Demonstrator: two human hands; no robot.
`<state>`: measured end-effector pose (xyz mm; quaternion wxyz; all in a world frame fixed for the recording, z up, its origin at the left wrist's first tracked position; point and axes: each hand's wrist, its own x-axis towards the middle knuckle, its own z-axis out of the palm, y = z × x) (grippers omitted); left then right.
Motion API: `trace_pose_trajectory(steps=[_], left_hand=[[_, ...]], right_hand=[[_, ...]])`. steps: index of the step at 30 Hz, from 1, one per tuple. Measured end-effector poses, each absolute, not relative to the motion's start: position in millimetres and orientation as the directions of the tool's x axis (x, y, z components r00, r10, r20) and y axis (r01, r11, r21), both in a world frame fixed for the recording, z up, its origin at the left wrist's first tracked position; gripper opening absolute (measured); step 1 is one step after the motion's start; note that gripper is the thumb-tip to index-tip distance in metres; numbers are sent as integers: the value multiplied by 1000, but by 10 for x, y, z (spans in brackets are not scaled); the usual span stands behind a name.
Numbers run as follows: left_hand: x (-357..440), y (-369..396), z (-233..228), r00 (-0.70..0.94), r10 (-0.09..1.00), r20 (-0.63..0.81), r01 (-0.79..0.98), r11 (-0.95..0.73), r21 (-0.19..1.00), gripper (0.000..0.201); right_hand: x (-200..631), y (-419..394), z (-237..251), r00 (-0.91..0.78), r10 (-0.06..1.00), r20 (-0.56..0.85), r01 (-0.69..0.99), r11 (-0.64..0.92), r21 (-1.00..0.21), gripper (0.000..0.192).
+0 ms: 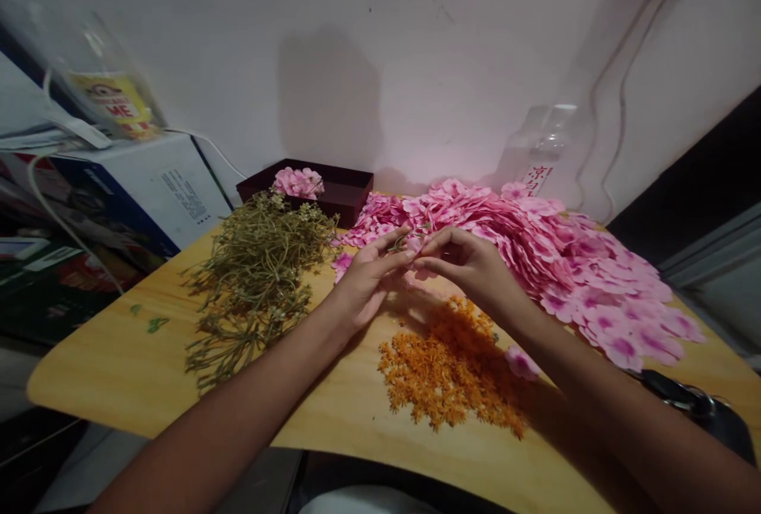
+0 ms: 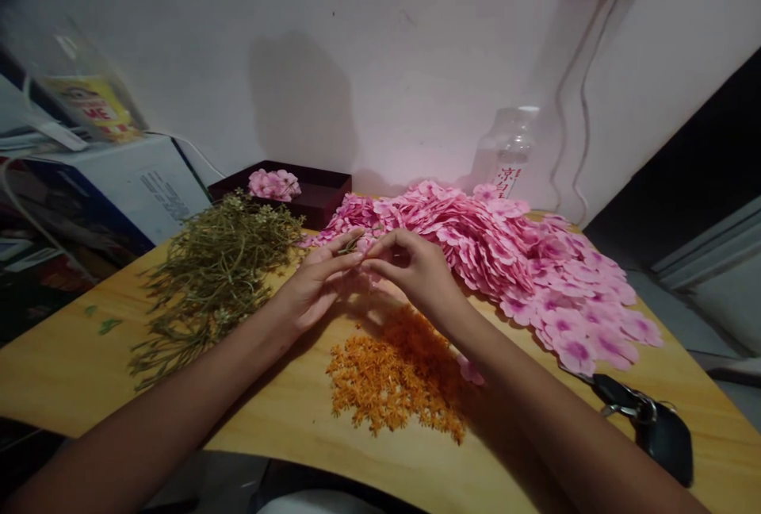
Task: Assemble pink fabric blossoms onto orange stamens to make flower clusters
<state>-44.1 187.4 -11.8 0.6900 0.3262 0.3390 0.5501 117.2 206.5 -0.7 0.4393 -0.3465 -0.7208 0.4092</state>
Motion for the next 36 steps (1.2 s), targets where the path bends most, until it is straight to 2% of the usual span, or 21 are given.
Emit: trace_pose_trajectory(steps=[3, 6, 11, 16, 20, 24, 29, 36], left_hand=[[-438, 1860, -106, 168, 980, -106, -524, 180, 832, 51], [-438, 1850, -90, 172, 982, -84, -505, 161, 848, 50], [-434, 1868, -95, 61, 997, 36, -488, -2, 873, 25], [-436, 1890, -165, -23, 984, 178, -294, -177, 939, 13], [-445, 1878, -200, -16, 963, 269, -141, -269, 953, 9], [-447, 1871, -212, 24, 928, 372, -21, -372, 928, 11], [-453, 1898, -241, 34, 910, 412, 74, -414, 907, 14], [-469, 1901, -244, 23, 873, 488, 227, -480, 848, 14]], right_hand=[[1176, 2082, -5, -361, 889, 283, -5, 302, -953, 23], [1193, 2097, 20, -354, 908, 226, -59, 220, -974, 28], [1256, 2144, 78, -320, 946, 52, -190, -11, -982, 36], [1281, 2150, 112, -295, 955, -24, -334, -127, -934, 35], [1266, 2133, 106, -362, 931, -52, -357, -189, -915, 35], [1240, 2119, 70, -415, 909, -32, -328, -182, -927, 36], [1208, 2096, 31, -364, 932, -4, -313, -126, -942, 35], [1186, 2067, 81, -307, 941, 140, -87, 119, -989, 31]])
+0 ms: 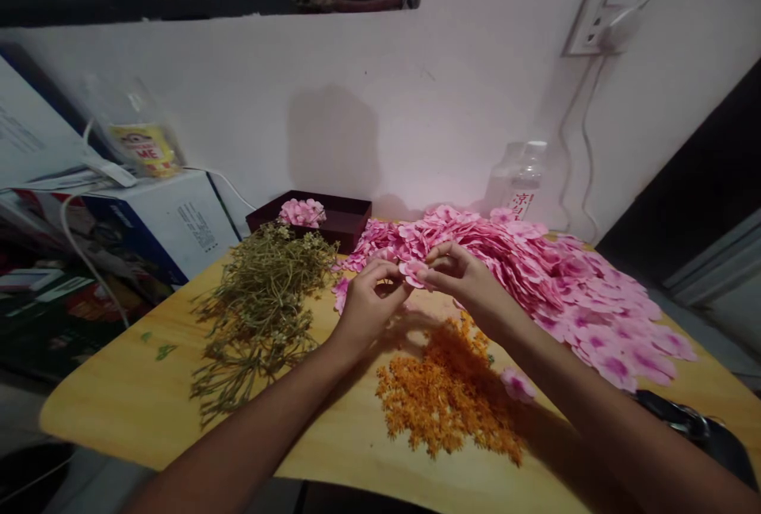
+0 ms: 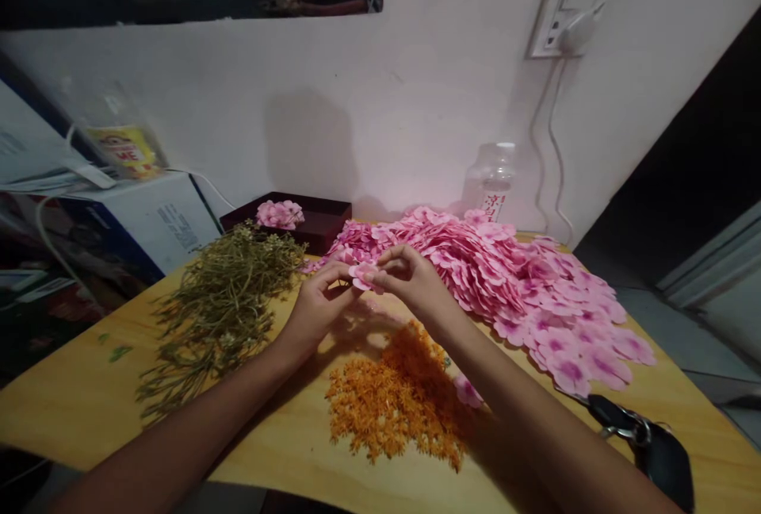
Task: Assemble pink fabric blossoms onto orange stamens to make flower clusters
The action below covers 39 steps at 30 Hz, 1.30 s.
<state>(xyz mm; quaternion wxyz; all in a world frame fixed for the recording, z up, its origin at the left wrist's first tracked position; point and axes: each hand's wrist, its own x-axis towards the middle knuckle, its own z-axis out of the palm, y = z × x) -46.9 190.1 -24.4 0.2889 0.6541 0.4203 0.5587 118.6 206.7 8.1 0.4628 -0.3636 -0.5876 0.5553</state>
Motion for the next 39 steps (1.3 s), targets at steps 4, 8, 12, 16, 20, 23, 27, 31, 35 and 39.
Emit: trace_pose_trajectory(steps=[4, 8, 12, 16, 20, 23, 27, 31, 35, 39], left_hand=[[-464, 1901, -255, -13, 874, 485, 242, -468, 850, 13], [-439, 1880, -243, 0, 900, 437, 123, -433, 893, 15], [-408, 1840, -222, -18, 918, 397, -14, -397, 918, 12], [-397, 1831, -235, -57, 924, 379, -50, -381, 923, 23], [-399, 1848, -264, -50, 949, 310, -83, -314, 946, 23], [-393, 1844, -272, -68, 952, 297, -97, -303, 948, 21], [-380, 1824, -270, -91, 945, 314, -74, -321, 944, 15], [-378, 1815, -274, -100, 939, 329, -37, -334, 942, 14], [-390, 1812, -276, -102, 920, 378, 37, -376, 926, 15], [-415, 1812, -265, -102, 868, 485, 217, -457, 863, 13]], right_hand=[[1193, 2067, 109, -346, 898, 271, 28, 298, -954, 38], [1215, 2064, 117, -287, 916, 279, 1, 292, -956, 27], [1231, 2055, 116, -229, 955, 190, -151, 158, -976, 28], [1215, 2049, 105, -202, 960, 192, -227, 145, -963, 29], [1185, 2024, 111, -187, 961, 205, -202, 167, -965, 26], [1168, 2005, 117, -145, 960, 238, -159, 214, -964, 26], [1148, 1993, 114, -106, 962, 253, -115, 241, -964, 24], [1140, 1989, 107, -156, 943, 293, -132, 274, -952, 25], [1152, 1991, 110, -193, 921, 339, -91, 327, -941, 23], [1151, 2000, 93, -220, 909, 355, -41, 355, -934, 22]])
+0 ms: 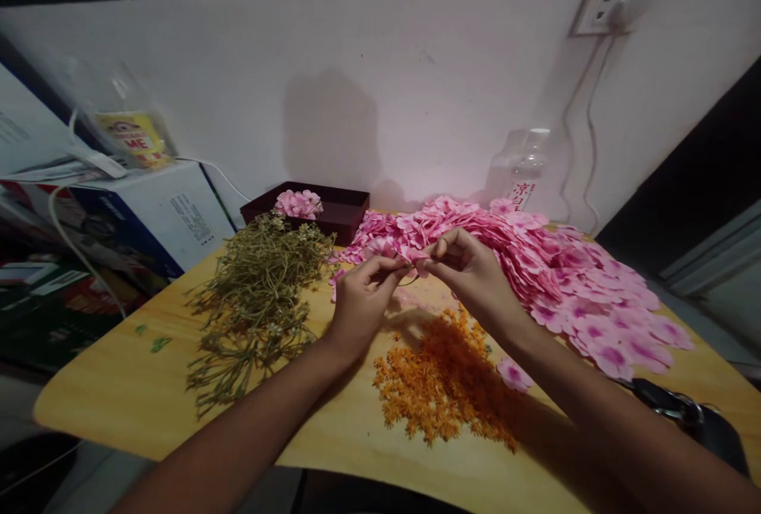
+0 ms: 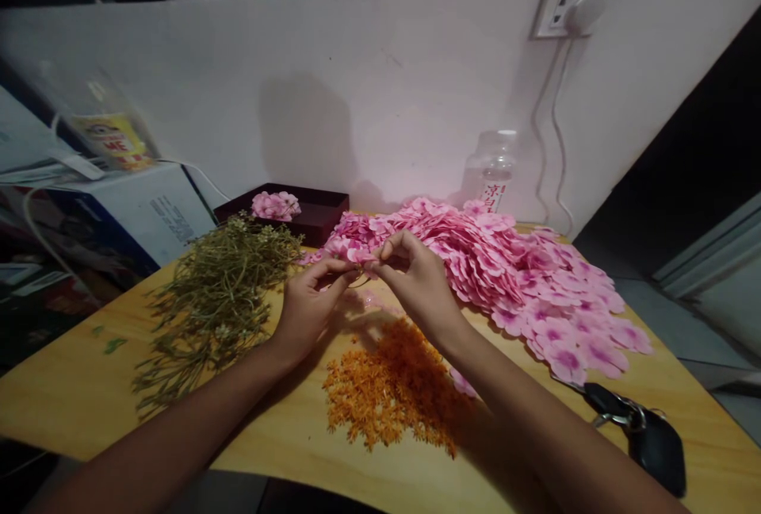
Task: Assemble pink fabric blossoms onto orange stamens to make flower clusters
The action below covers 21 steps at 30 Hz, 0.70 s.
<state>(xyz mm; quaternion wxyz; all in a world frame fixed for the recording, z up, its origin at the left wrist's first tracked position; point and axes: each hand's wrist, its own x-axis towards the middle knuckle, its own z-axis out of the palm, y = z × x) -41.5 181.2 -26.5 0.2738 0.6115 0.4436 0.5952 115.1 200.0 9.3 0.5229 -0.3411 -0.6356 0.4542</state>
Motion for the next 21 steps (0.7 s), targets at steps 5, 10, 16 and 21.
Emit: trace_pose_trajectory(steps=[5, 10, 16, 21], left_hand=[[-443, 1820, -262, -57, 833, 550, 389, -489, 781, 10], [-449, 1809, -270, -14, 801, 599, 509, -509, 694, 9], [-440, 1787, -264, 26, 765, 643, 604, -525, 600, 6], [-445, 1787, -268, 53, 769, 637, 636, -518, 572, 7]], right_hand=[[1115, 1988, 27, -212, 905, 368, 3, 377, -926, 24], [1082, 1961, -25, -173, 902, 395, 100, 415, -904, 27], [1082, 1958, -53, -161, 894, 419, 203, 445, -872, 29], [1093, 1953, -77, -171, 880, 443, 236, 473, -849, 28]])
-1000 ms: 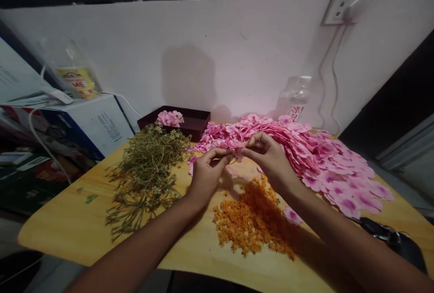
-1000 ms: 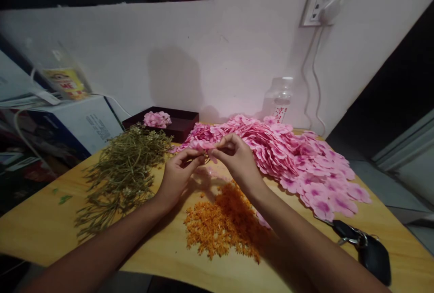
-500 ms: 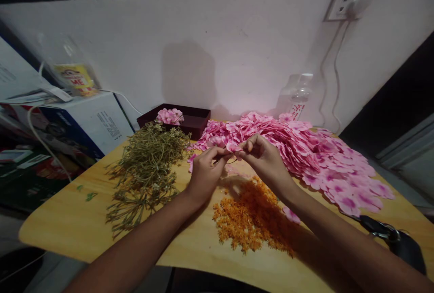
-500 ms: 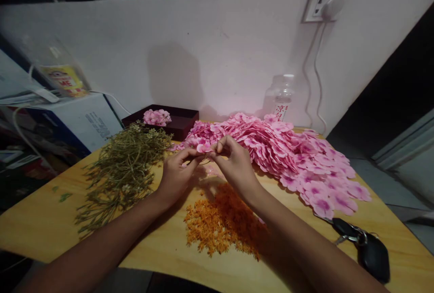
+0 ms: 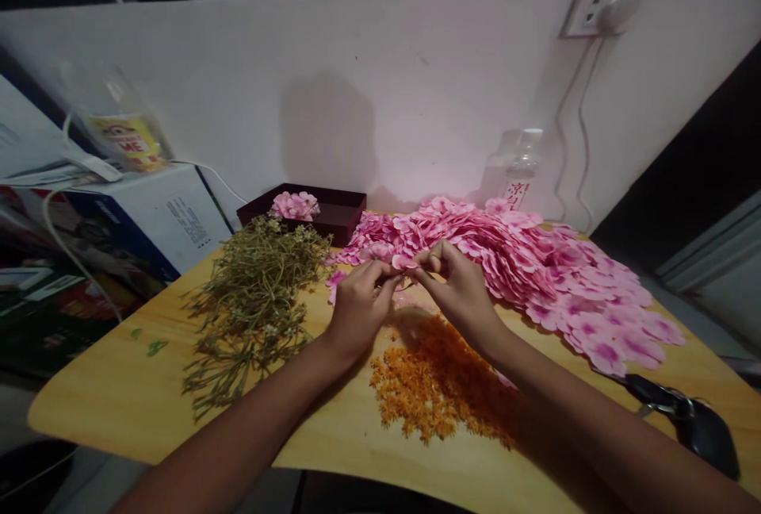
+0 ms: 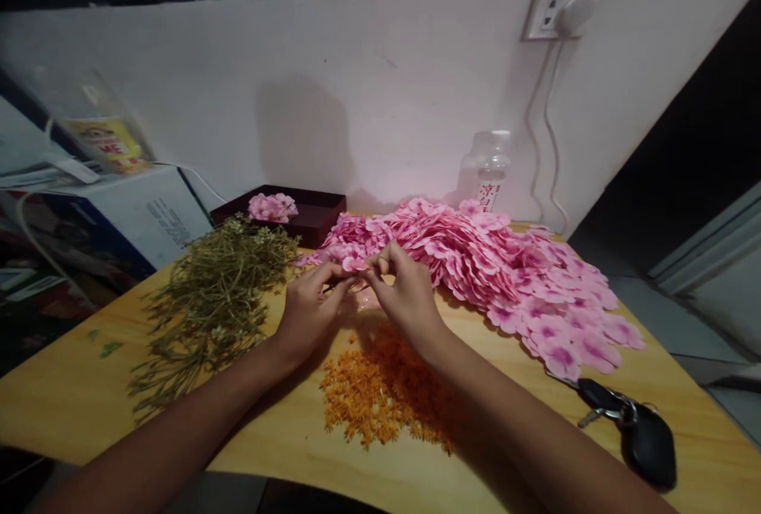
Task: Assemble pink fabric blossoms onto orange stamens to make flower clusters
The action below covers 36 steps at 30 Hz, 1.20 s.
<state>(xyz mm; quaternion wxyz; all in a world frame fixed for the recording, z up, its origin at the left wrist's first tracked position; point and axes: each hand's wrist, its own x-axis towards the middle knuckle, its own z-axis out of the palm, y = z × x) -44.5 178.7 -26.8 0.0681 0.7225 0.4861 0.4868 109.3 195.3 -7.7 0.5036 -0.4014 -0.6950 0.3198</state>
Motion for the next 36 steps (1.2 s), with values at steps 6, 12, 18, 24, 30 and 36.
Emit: trace_pose_trajectory(steps=[6, 12, 18, 24, 30, 36], left_hand=[[-453, 1798, -300, 104, 762, 639, 690, -518, 506, 9], [-458, 1792, -306, 160, 737, 657, 738, -531, 416, 9], [-453, 1770, -261, 166, 695, 699, 678, -596, 431, 10], [-518, 1761, -259, 186, 593, 783, 562, -718, 410, 6], [-543, 1774, -269, 236, 492, 838, 496, -802, 332, 13], [-519, 1773, -276, 201, 507, 838, 538, -772, 338, 19]], right_hand=[[1081, 1972, -136, -154, 885, 440, 254, 466, -848, 31], [1084, 2003, -211, -132, 914, 383, 207, 403, -891, 35], [1148, 2056, -103, -213, 937, 276, -1, 282, -959, 37], [1243, 2068, 115, -286, 933, 219, -106, 197, -975, 33], [1356, 2113, 178, -235, 959, 158, -77, 144, -987, 36], [1425, 2136, 211, -165, 972, 170, -88, 157, -984, 37]])
